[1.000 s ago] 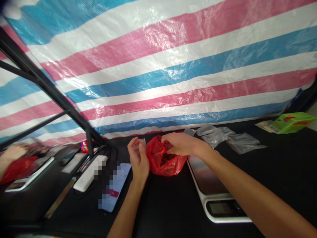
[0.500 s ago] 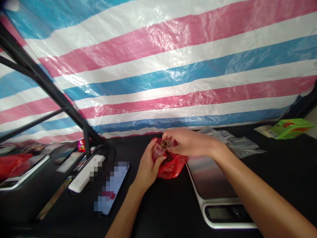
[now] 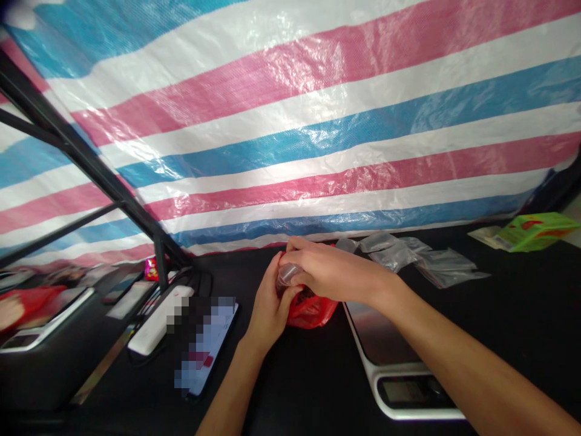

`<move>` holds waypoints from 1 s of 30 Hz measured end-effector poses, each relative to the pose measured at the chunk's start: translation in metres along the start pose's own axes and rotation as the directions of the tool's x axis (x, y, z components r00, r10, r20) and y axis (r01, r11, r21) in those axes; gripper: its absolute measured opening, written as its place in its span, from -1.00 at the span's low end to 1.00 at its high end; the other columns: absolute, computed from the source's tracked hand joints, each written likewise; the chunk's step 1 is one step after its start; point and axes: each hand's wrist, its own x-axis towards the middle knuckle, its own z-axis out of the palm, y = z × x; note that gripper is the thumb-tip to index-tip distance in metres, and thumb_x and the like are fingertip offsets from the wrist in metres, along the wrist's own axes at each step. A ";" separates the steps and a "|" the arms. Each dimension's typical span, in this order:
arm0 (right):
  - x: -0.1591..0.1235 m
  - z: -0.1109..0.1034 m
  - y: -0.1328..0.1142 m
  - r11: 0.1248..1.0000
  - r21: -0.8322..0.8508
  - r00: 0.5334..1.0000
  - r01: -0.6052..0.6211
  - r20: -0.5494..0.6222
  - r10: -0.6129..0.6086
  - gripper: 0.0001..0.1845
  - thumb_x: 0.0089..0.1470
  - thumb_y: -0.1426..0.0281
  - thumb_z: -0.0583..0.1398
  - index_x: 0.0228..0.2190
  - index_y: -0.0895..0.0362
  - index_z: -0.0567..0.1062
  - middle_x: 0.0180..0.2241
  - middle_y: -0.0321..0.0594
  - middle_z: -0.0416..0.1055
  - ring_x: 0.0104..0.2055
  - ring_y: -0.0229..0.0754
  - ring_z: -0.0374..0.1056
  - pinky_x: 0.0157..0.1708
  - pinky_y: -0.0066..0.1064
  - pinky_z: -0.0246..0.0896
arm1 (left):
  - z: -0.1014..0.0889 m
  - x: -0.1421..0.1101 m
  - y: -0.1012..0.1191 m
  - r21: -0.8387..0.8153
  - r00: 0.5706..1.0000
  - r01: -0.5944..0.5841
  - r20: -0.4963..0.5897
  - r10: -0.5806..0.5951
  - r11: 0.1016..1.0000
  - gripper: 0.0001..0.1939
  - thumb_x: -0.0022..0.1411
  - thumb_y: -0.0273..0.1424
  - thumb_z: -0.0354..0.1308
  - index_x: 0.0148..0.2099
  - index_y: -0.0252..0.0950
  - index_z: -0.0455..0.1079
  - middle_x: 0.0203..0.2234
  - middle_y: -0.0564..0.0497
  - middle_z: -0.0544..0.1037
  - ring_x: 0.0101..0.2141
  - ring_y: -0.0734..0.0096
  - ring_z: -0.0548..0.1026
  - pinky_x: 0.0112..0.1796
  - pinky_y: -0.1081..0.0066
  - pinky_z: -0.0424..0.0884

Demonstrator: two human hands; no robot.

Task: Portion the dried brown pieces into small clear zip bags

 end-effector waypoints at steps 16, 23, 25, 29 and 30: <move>0.000 -0.002 -0.010 0.995 0.101 1.000 -0.012 -0.019 0.014 -0.74 0.16 0.56 0.23 -0.13 0.06 0.54 -0.10 -0.23 0.57 -0.02 -0.09 0.47 -0.05 -0.38 0.27 | -0.002 0.000 0.001 0.143 0.999 -0.039 0.006 0.039 0.989 -0.29 0.44 -0.26 0.16 0.52 -0.18 0.01 0.37 -0.24 0.34 0.30 0.00 0.39 0.27 0.00 0.33; 0.001 -0.007 -0.010 0.998 0.060 0.999 -0.025 -0.031 0.027 -0.78 0.22 0.50 0.22 -0.12 0.04 0.55 -0.10 -0.25 0.59 -0.06 -0.11 0.48 -0.11 -0.41 0.25 | -0.002 0.003 0.004 0.274 0.998 -0.006 -0.052 0.021 0.962 -0.63 0.41 -0.27 0.17 0.20 -0.21 0.37 -0.01 -0.18 0.59 -0.03 0.03 0.56 -0.02 0.10 0.46; 0.000 -0.008 -0.002 0.998 0.016 0.995 -0.055 -0.079 0.056 -0.75 0.22 0.48 0.22 -0.07 0.03 0.53 -0.08 -0.23 0.59 -0.05 -0.08 0.48 -0.08 -0.38 0.24 | -0.003 0.005 0.005 0.315 0.991 0.060 -0.135 -0.018 0.947 -0.75 0.42 -0.28 0.14 0.10 -0.21 0.39 -0.11 -0.14 0.59 -0.11 0.08 0.57 -0.08 0.15 0.45; -0.005 -0.002 0.023 0.982 -0.119 0.989 -0.143 -0.051 0.138 -0.71 0.10 0.57 0.22 -0.13 0.08 0.54 -0.11 -0.15 0.58 -0.02 0.00 0.47 -0.03 -0.33 0.24 | -0.004 0.006 0.015 0.399 0.951 0.237 -0.280 -0.128 0.886 -0.81 0.39 -0.27 0.13 0.00 -0.21 0.31 -0.22 -0.12 0.59 -0.19 0.04 0.59 -0.16 0.18 0.43; -0.006 0.002 0.030 0.976 -0.146 0.987 -0.161 0.003 0.163 -0.72 0.06 0.59 0.21 -0.19 0.09 0.55 -0.14 -0.13 0.58 -0.03 0.01 0.48 -0.04 -0.32 0.24 | -0.003 0.005 0.018 0.423 0.949 0.262 -0.275 -0.153 0.868 -0.79 0.39 -0.25 0.14 -0.02 -0.20 0.29 -0.24 -0.11 0.59 -0.20 0.02 0.60 -0.17 0.18 0.42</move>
